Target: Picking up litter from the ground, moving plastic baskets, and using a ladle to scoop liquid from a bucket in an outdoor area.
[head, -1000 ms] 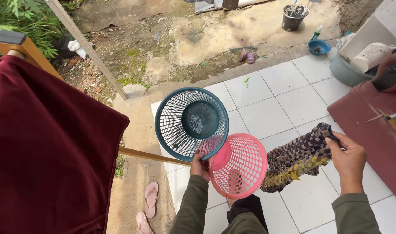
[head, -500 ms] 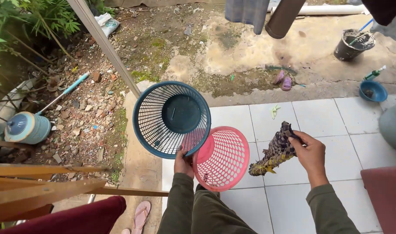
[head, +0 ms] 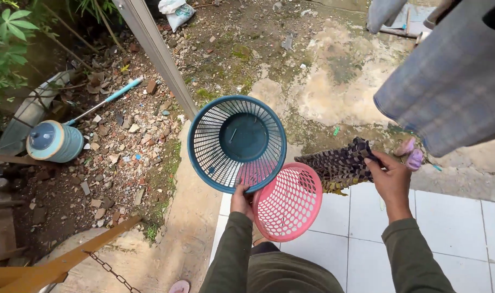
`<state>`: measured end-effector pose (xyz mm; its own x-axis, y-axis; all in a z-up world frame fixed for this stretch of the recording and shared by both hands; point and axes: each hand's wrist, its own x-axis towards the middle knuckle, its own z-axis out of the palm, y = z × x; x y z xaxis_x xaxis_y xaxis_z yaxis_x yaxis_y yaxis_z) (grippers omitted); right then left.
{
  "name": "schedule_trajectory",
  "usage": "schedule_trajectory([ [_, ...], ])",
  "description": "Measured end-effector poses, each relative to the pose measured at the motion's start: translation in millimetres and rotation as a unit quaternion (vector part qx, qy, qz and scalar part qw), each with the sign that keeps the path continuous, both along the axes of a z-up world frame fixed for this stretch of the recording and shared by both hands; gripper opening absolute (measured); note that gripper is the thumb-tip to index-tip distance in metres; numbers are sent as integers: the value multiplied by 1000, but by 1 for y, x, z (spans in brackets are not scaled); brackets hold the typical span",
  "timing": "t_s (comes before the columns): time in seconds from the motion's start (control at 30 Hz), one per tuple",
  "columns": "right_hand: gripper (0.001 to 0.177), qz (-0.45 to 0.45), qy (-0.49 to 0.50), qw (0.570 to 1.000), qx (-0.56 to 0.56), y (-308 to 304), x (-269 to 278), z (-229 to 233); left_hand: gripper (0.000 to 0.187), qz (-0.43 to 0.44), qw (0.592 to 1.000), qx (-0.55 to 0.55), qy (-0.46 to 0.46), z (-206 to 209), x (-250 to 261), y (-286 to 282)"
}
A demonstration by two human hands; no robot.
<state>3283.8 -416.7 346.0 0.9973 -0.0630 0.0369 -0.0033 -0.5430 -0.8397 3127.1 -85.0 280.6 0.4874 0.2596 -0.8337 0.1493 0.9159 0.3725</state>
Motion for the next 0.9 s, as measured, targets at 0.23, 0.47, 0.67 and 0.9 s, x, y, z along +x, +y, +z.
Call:
schedule_trajectory([
  [0.23, 35, 85, -21, 996, -21, 85, 89, 32, 44, 49, 998, -16, 22, -2, 55, 33],
  [0.47, 32, 203, 5, 979, -5, 138, 143, 44, 13, 195, 980, -28, -7, -24, 57, 23],
  [0.67, 31, 366, 3, 931, -1, 166, 160, 49, 32, 301, 954, -1, -8, 5, 22, -36],
  [0.9, 32, 542, 38, 840, -14, 180, 117, 28, 34, 440, 897, -39, 28, -4, -66, -139],
])
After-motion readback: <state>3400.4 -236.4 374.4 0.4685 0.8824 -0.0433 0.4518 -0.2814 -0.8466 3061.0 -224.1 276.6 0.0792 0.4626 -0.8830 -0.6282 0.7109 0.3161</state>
